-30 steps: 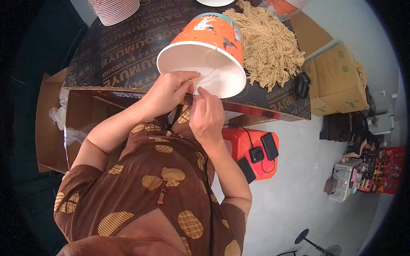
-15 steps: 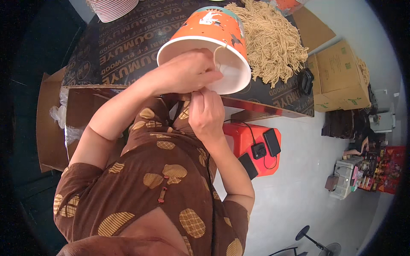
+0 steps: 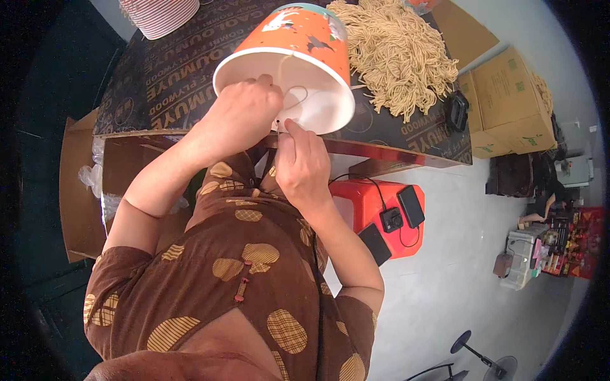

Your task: Attaching rope handles to paper buckets in a manufacturing setting.

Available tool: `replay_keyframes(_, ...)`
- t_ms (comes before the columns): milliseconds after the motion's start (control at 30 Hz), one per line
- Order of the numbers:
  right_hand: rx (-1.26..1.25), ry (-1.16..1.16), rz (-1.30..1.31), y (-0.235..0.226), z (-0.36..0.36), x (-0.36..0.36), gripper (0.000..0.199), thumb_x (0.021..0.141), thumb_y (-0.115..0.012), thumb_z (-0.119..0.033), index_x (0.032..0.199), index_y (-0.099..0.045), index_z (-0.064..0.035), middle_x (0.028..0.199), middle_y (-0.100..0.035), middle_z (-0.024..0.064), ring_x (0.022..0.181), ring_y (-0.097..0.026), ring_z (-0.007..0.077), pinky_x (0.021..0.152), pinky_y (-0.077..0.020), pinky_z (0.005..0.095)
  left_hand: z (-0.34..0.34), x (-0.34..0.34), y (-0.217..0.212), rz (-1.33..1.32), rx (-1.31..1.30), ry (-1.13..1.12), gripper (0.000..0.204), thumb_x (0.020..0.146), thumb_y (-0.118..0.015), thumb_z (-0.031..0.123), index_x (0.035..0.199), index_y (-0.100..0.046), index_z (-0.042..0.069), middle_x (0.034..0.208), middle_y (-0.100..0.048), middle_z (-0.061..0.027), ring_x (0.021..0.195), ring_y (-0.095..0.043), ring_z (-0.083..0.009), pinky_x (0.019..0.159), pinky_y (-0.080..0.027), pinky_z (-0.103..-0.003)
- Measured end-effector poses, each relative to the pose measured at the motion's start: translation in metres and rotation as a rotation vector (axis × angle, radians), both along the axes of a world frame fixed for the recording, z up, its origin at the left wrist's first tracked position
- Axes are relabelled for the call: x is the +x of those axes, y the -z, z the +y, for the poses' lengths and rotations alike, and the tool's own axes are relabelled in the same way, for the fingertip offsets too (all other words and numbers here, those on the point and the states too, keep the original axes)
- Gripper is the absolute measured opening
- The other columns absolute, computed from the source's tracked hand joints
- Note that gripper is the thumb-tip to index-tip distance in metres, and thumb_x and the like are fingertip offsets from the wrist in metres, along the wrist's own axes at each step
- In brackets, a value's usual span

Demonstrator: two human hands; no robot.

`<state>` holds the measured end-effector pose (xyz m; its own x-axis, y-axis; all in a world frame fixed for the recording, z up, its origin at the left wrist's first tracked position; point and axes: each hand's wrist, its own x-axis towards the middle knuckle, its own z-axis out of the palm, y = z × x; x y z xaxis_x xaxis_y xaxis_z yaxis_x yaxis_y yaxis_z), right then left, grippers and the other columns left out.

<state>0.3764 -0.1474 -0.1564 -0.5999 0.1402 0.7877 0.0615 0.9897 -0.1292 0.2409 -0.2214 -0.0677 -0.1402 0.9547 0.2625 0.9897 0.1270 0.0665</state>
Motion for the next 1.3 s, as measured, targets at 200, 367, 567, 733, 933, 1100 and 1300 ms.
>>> replay_keyframes(200,0.014,-0.006,0.004,-0.003,-0.002,-0.002,0.014,0.074,-0.062,0.005,0.085,-0.055,0.004,0.101,-0.061,0.0174,0.072,-0.058,0.027,0.063,-0.05,0.037,0.018,-0.016,0.005,-0.243,-0.159,0.058,0.013,0.079,-0.057,0.001,0.089,-0.064,-0.002,0.095,-0.066,-0.0225,0.082,-0.067,-0.0371,0.07,-0.055,-0.042)
replay_keyframes(367,0.004,-0.003,0.0,-0.001,-0.001,-0.001,0.014,0.073,-0.063,0.004,0.085,-0.055,0.0042,0.102,-0.06,0.0179,0.074,-0.058,0.0271,0.065,-0.0499,0.0369,0.021,-0.023,0.007,-0.382,0.011,0.226,0.017,0.084,-0.052,0.002,0.093,-0.063,-0.006,0.097,-0.065,-0.0273,0.082,-0.066,-0.0407,0.068,-0.052,-0.045)
replay_keyframes(567,-0.01,-0.02,-0.017,-0.002,-0.002,0.0,0.013,0.074,-0.062,0.002,0.085,-0.055,0.0037,0.104,-0.06,0.0184,0.076,-0.058,0.0272,0.068,-0.0494,0.0369,0.012,-0.011,-0.002,-0.071,-0.045,-0.063,0.016,0.082,-0.053,0.002,0.087,-0.064,-0.008,0.087,-0.067,-0.0256,0.08,-0.068,-0.0383,0.07,-0.055,-0.044)
replay_keyframes(733,-0.002,-0.008,-0.014,-0.001,-0.004,-0.002,0.012,0.075,-0.062,0.0,0.085,-0.055,0.0034,0.104,-0.061,0.0183,0.077,-0.058,0.0267,0.068,-0.0488,0.0364,0.012,-0.01,-0.01,-0.072,-0.232,0.01,0.015,0.079,-0.056,0.006,0.081,-0.066,-0.005,0.084,-0.068,-0.0239,0.08,-0.069,-0.0365,0.071,-0.055,-0.045)
replay_keyframes(933,-0.012,-0.007,-0.006,0.0,-0.005,-0.003,0.01,0.076,-0.061,0.001,0.083,-0.055,0.0027,0.104,-0.061,0.0176,0.078,-0.059,0.0259,0.067,-0.0487,0.0358,0.019,-0.013,-0.007,-0.211,-0.351,-0.053,0.02,0.082,-0.055,0.013,0.085,-0.069,-0.001,0.086,-0.069,-0.0216,0.084,-0.067,-0.0374,0.076,-0.053,-0.045)
replay_keyframes(1100,-0.01,-0.005,0.021,0.001,-0.004,-0.004,0.011,0.076,-0.062,0.002,0.083,-0.054,0.002,0.104,-0.061,0.0164,0.078,-0.059,0.0263,0.067,-0.049,0.0361,0.016,-0.014,-0.002,-0.34,-0.257,-0.053,0.02,0.082,-0.054,0.013,0.084,-0.068,-0.001,0.083,-0.069,-0.0202,0.081,-0.067,-0.0364,0.075,-0.052,-0.042)
replay_keyframes(1300,-0.013,-0.004,0.012,-0.002,-0.005,-0.003,0.014,0.075,-0.064,0.003,0.085,-0.054,0.0017,0.103,-0.06,0.0161,0.078,-0.06,0.0269,0.066,-0.0495,0.0366,0.015,-0.017,0.012,-0.711,-0.066,-0.142,0.014,0.073,-0.065,0.011,0.074,-0.068,-0.003,0.072,-0.067,-0.0194,0.068,-0.067,-0.0322,0.066,-0.053,-0.041)
